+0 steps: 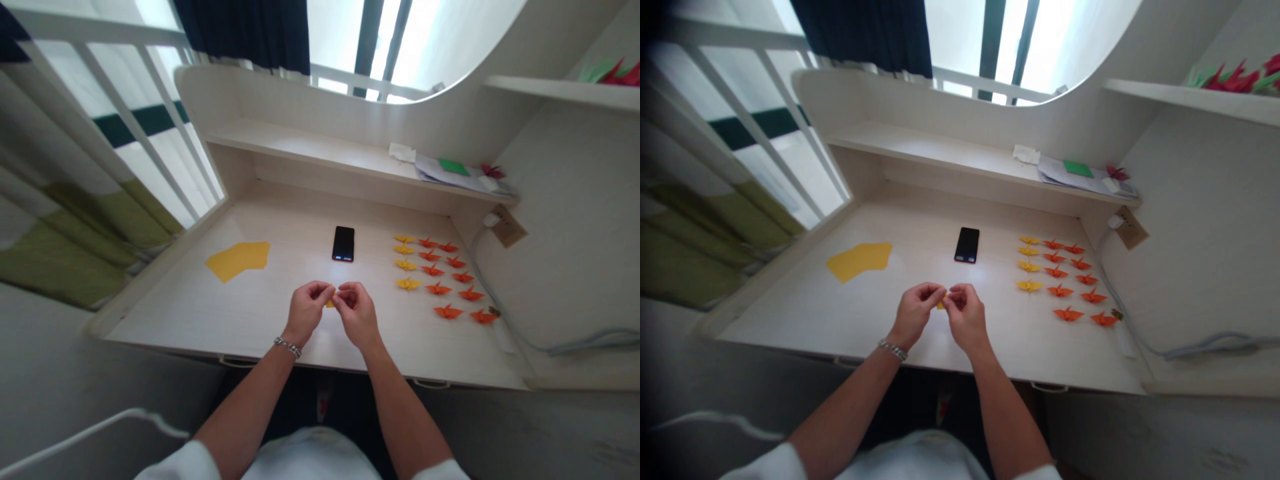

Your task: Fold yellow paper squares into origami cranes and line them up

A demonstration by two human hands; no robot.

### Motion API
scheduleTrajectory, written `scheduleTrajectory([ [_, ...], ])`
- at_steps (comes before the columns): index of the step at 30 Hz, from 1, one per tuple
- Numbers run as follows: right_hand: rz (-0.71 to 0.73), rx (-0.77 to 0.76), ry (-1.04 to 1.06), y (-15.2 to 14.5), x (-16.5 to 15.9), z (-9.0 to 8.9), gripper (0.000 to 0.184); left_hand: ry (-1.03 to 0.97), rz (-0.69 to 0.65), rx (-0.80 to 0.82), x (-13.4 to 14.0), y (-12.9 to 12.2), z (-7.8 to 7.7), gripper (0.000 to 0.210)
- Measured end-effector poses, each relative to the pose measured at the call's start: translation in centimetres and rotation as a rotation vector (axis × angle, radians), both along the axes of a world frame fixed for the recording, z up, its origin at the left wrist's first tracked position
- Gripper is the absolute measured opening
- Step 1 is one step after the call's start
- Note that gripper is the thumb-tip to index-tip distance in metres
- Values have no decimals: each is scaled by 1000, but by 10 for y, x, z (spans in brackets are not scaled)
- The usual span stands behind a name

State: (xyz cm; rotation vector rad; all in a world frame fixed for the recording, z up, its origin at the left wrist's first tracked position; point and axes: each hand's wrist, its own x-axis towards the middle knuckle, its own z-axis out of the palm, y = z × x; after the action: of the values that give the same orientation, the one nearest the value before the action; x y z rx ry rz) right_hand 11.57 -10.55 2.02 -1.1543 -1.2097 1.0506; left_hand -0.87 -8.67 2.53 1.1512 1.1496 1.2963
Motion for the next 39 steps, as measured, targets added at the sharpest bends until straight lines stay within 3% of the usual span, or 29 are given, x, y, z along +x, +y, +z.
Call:
scheduleTrajectory([
  [4, 1, -14, -37, 1, 0, -1, 18, -52, 48, -24, 4, -1, -5, 25],
  [9, -38, -24, -49, 1, 4, 1, 22, -311, -122, -176, 5, -5, -6, 26],
  [15, 158, -72, 100, 4, 14, 9, 19, -400, -259, -275, -8, -5, 3, 26],
  [22, 168, -98, 98, 5, 17, 13, 20, -535, -351, -281, -7, -5, 4, 25],
  [29, 1, 84, -171, -3, 11, 25, 16, -525, -290, -283, -5, -3, -6, 27],
  [39, 1, 285, -391, -1, 16, 36, 15, -499, -274, -310, -8, -2, -6, 27],
])
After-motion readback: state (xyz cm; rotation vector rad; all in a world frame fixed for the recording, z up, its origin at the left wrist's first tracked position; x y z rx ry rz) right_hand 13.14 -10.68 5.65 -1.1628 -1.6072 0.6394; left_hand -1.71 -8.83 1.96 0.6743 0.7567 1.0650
